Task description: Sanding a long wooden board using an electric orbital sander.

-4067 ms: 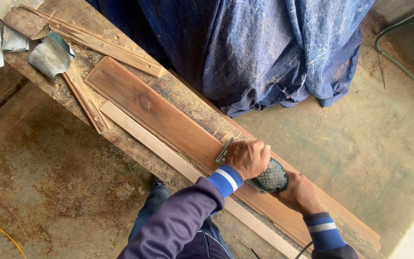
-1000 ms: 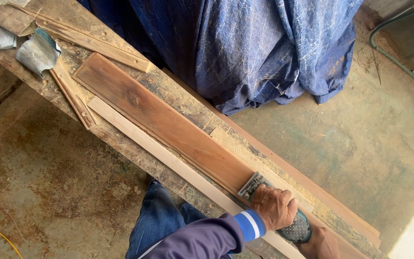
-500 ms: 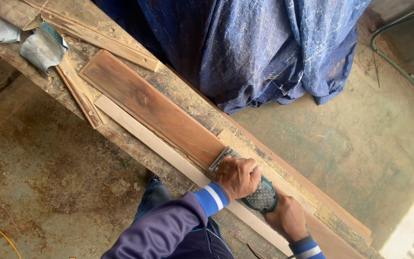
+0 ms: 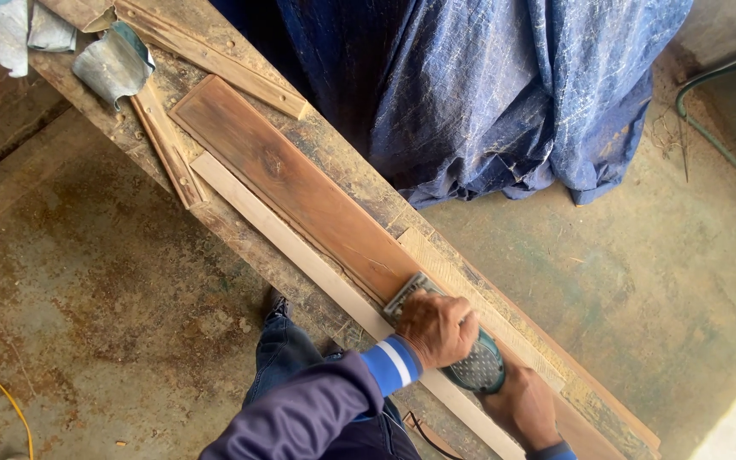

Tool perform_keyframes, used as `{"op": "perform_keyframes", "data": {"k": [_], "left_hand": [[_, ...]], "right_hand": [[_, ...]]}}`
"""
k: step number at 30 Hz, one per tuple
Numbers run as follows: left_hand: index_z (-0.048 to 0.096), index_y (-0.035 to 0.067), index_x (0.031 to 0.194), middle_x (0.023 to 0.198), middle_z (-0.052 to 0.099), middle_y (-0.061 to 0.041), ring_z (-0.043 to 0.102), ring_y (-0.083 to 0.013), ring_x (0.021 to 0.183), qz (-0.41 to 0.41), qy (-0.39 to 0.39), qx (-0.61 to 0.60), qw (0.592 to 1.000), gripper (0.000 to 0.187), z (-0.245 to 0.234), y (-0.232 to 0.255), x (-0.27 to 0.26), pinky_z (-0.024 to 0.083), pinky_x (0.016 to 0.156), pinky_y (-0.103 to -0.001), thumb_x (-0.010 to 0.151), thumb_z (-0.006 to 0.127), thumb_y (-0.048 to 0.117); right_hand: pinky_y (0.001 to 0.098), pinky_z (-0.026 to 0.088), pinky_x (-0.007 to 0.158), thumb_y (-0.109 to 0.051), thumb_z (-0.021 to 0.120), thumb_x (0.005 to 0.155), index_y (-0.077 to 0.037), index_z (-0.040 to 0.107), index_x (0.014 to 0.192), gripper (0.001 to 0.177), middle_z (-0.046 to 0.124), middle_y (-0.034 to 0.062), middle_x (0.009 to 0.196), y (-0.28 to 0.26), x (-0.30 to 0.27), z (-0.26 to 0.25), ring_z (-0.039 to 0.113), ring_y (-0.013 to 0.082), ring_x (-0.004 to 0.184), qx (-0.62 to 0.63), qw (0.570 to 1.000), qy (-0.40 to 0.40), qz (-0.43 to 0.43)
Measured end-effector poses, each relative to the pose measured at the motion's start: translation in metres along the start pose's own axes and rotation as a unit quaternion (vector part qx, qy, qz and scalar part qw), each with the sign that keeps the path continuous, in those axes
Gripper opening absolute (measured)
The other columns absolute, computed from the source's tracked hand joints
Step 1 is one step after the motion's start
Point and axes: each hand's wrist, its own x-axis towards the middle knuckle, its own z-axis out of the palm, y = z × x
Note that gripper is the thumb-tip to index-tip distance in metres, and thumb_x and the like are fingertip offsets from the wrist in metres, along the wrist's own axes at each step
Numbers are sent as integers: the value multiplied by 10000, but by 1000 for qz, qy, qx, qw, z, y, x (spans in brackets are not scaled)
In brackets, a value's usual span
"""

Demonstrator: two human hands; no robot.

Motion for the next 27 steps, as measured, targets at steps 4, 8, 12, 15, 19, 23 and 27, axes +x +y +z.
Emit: {"op": "perform_keyframes", "data": {"k": [4,8,12,15,19,23,27], "left_hand": [[644,102,768,624,663,-126,630,-262,520,-15,-53,-16,998,348,42,29,-15,452,631,-438,1013,482,290],[639,89,798,688,672,-148,632,-289,589,0,-84,-48,995,350,79,54,-28,449,734,-465,1025,486,307],[651,69,811,699,676,-172,646,-316,631,-32,-163,-106,980,376,100,68,-37,450,782,-472,1041,469,305],[675,50,835,722,684,-192,654,-345,663,-20,-166,-116,979,360,106,67,-41,445,791,-484,1015,494,303],[682,34,850,718,684,-196,655,-353,674,-11,-160,-120,980,362,96,60,-37,441,791,-495,1010,513,311],[659,57,814,738,688,-178,656,-345,670,-18,-130,-111,985,338,73,51,-24,453,756,-483,1010,510,289],[631,71,789,717,677,-174,666,-333,671,-15,-94,-87,992,316,53,35,-11,464,732,-478,1003,527,278]], "right_hand": [[460,603,819,-308,886,597,-101,750,1060,525,774,202,875,61,-23,19,770,364,873,13,999,17,27],[415,576,985,-325,982,532,-199,728,1242,764,783,157,1071,147,-41,60,759,303,1078,8,995,1,97],[419,546,1011,-299,1020,449,-188,719,1263,875,764,162,1129,190,-44,81,731,299,1124,17,997,39,59],[417,540,1020,-294,1027,447,-190,710,1279,896,760,160,1142,193,-43,81,723,297,1138,14,997,28,64],[416,533,1029,-289,1033,445,-193,701,1295,917,756,158,1154,187,-41,84,714,294,1152,18,997,17,71],[415,523,1042,-281,1043,443,-197,687,1318,949,749,155,1173,174,-34,83,702,291,1173,16,997,-1,75],[389,557,1060,-270,961,537,-165,638,1339,871,770,156,1175,135,-16,59,756,271,1142,19,992,-52,109]]}}
